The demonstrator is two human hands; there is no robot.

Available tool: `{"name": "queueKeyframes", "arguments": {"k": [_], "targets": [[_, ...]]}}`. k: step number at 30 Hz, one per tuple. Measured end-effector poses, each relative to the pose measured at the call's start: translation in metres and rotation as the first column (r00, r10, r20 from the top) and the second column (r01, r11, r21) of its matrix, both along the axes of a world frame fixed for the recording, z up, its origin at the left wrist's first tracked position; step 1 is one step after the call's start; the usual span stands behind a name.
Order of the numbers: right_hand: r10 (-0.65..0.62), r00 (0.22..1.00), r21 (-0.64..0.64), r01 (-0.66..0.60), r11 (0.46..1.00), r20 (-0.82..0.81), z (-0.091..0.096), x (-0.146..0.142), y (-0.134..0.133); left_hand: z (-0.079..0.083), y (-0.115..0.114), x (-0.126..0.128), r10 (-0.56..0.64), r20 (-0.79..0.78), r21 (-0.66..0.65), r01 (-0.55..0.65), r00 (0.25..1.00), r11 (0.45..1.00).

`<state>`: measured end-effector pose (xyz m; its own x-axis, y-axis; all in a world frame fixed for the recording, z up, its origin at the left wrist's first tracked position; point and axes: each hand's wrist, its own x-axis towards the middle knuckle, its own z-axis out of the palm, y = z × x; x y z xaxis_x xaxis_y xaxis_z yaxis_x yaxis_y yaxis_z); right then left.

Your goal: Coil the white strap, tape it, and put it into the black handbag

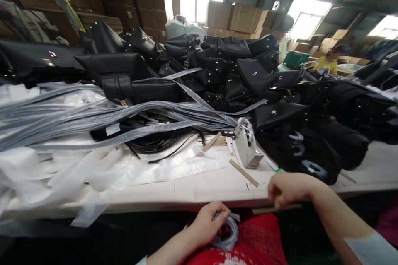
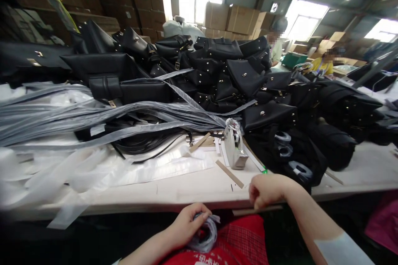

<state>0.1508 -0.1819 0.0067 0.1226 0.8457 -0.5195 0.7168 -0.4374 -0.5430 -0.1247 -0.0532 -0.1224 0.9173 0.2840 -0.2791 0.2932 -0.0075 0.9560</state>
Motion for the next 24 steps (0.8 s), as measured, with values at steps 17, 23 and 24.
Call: {"name": "queueKeyframes", "arguments": {"k": [17, 23, 24], "targets": [[-0.085, 0.723, 0.371, -0.246, 0.895, 0.685, -0.073, -0.043, 0.205, 0.008, 0.001, -0.01, 0.071, -0.006, 0.08, -0.07, 0.997, 0.994], [-0.223, 0.614, 0.451, -0.245, 0.858, 0.757, -0.029, -0.047, 0.167, 0.009, 0.002, -0.005, 0.031, 0.006, 0.061, -0.031, 1.0, 0.998], [-0.241, 0.589, 0.452, -0.241, 0.859, 0.772, -0.023, -0.051, 0.155, 0.01, 0.001, -0.004, 0.024, 0.012, 0.052, -0.025, 1.0, 0.998]]}}
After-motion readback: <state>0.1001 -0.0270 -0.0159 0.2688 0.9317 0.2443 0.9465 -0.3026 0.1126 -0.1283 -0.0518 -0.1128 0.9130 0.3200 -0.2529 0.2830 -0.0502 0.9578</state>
